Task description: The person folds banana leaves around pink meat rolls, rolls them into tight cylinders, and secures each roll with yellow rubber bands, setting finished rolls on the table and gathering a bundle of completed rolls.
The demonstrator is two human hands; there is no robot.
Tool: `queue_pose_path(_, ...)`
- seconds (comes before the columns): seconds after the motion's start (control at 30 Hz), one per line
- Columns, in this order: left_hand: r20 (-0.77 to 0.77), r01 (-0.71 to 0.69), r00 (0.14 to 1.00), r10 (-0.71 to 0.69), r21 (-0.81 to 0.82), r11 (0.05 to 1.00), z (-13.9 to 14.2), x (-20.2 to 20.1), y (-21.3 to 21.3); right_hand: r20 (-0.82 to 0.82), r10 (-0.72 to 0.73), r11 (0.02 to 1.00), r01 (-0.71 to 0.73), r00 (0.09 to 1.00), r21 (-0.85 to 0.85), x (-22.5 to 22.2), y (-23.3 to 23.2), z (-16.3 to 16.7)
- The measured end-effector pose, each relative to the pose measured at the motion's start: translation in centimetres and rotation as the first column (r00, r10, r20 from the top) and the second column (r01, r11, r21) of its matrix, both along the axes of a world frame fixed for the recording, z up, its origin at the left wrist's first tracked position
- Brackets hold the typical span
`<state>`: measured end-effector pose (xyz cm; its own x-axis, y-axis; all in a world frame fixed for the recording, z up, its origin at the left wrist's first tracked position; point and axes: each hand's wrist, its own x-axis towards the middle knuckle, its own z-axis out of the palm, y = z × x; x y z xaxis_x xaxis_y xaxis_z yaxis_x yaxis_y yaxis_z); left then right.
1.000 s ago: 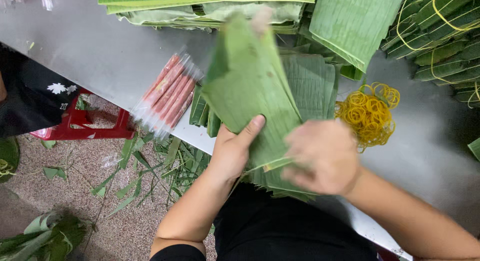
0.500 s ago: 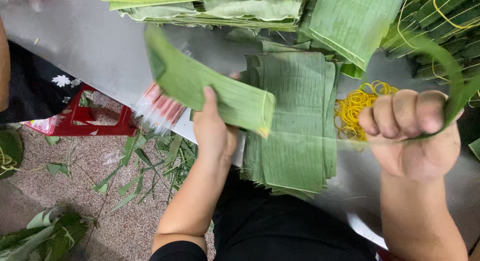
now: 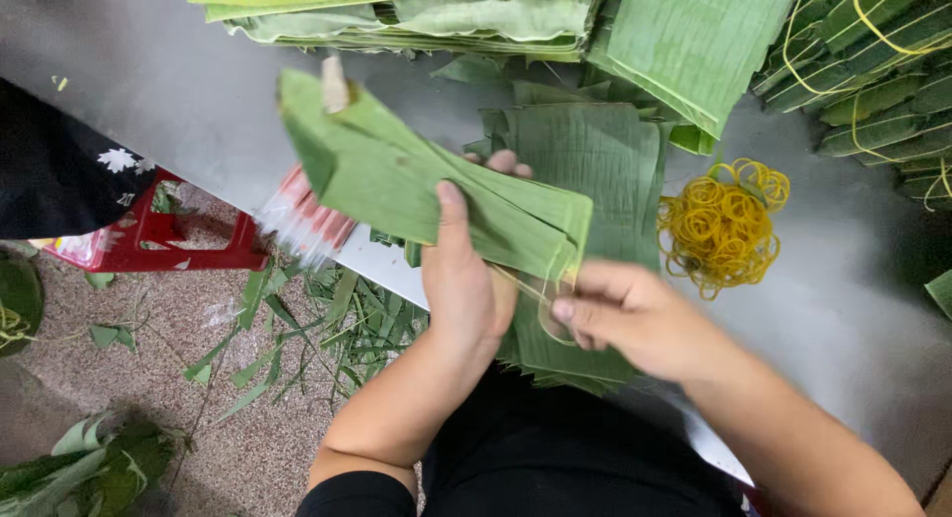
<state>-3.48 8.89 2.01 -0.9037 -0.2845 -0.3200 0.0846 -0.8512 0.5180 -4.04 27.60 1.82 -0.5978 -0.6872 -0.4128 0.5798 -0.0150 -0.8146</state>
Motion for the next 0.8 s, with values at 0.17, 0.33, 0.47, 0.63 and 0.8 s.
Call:
queue_pose_path(0.17,0.005,-0.152,0.988,0.153,-0.073,0.986,-0.5,-0.3,-2.0,0.414,-0.073,0.899,0.239,0.907,-0.366,1.7,2.2,-1.2)
queue_pose_path(0.33,-0.098,-0.305,0.951,0.293,-0.139,0.942,1.3,-1.0,-7.7,0.145,-0.606,0.65,0.592,0.782,-0.477,-3.3,5.9,3.5)
queue_pose_path(0.47,0.028,-0.06,0.997,0.07,-0.274,0.96,0.3,0.5,-4.4,-0.07,-0.85,0.487,0.728,0.522,-0.483,-2.3,2.1,5.5)
queue_pose_path(0.63,0.173,0.278,0.957,-0.235,-0.295,0.914,-1.8,3.9,0.1,-0.984,0.112,0.988,0.094,0.142,0.126,0.6,-2.8,5.7)
queue_pose_path(0.8,0.112,0.612,0.728,-0.677,-0.552,0.567,-2.9,5.6,-1.6,-0.392,-0.473,0.881,0.436,0.789,-0.184,-2.2,-1.6,5.9)
